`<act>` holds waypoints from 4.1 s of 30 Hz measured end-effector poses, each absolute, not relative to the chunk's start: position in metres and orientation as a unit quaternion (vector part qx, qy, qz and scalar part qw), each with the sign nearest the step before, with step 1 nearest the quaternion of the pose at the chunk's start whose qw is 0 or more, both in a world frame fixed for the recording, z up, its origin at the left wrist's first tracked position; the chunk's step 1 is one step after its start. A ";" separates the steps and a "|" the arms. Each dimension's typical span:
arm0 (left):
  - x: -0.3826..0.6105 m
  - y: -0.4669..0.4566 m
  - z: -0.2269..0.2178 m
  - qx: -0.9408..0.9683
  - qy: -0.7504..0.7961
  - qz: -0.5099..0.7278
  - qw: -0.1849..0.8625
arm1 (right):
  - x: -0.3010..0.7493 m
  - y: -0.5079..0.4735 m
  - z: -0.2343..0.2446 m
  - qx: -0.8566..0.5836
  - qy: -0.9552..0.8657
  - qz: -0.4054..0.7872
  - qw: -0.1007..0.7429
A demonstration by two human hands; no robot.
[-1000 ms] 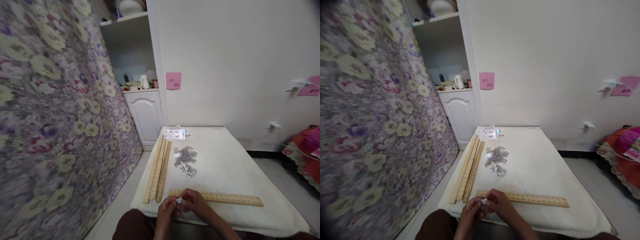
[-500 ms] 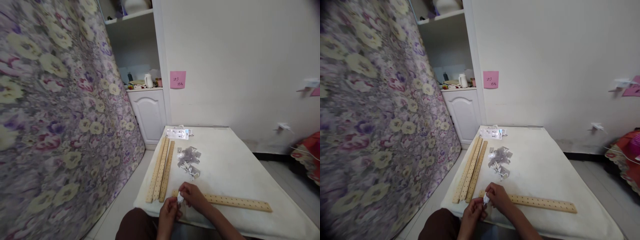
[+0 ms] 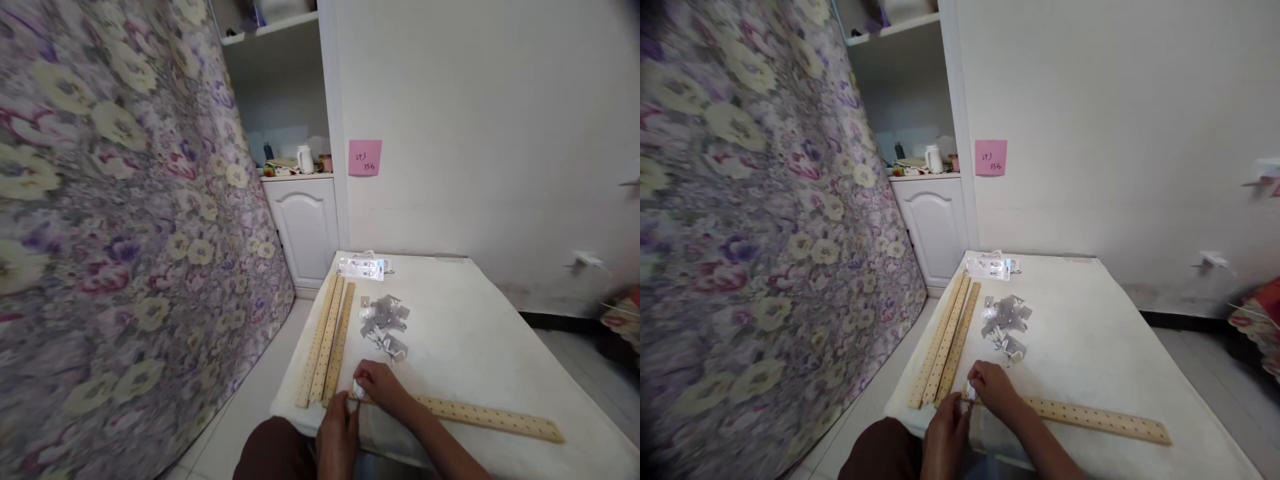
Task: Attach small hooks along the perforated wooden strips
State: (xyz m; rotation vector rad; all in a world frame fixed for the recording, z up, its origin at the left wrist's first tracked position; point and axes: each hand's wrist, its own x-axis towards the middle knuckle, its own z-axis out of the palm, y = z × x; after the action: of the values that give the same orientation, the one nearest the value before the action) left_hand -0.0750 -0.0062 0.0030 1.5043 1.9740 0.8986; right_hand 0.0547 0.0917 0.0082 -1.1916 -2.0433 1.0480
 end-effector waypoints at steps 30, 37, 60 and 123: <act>-0.074 0.006 -0.006 0.643 0.674 0.336 0.140 | 0.053 0.097 0.005 -0.508 -0.751 0.351 0.233; -0.073 0.010 -0.009 0.661 0.673 0.317 0.102 | 0.052 0.099 0.003 -0.516 -0.745 0.356 0.228; -0.072 0.008 -0.008 0.656 0.678 0.323 0.071 | 0.062 0.097 0.007 -0.506 -0.767 0.348 0.186; -0.082 -0.004 -0.027 0.559 0.686 0.420 0.202 | 0.207 0.033 0.003 -0.582 -0.758 0.211 0.205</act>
State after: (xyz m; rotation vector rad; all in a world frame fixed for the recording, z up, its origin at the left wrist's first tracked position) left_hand -0.0821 -0.0037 -0.0268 1.5615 1.9151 1.1736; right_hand 0.2069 0.0327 0.0028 -1.6221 -2.1149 0.5874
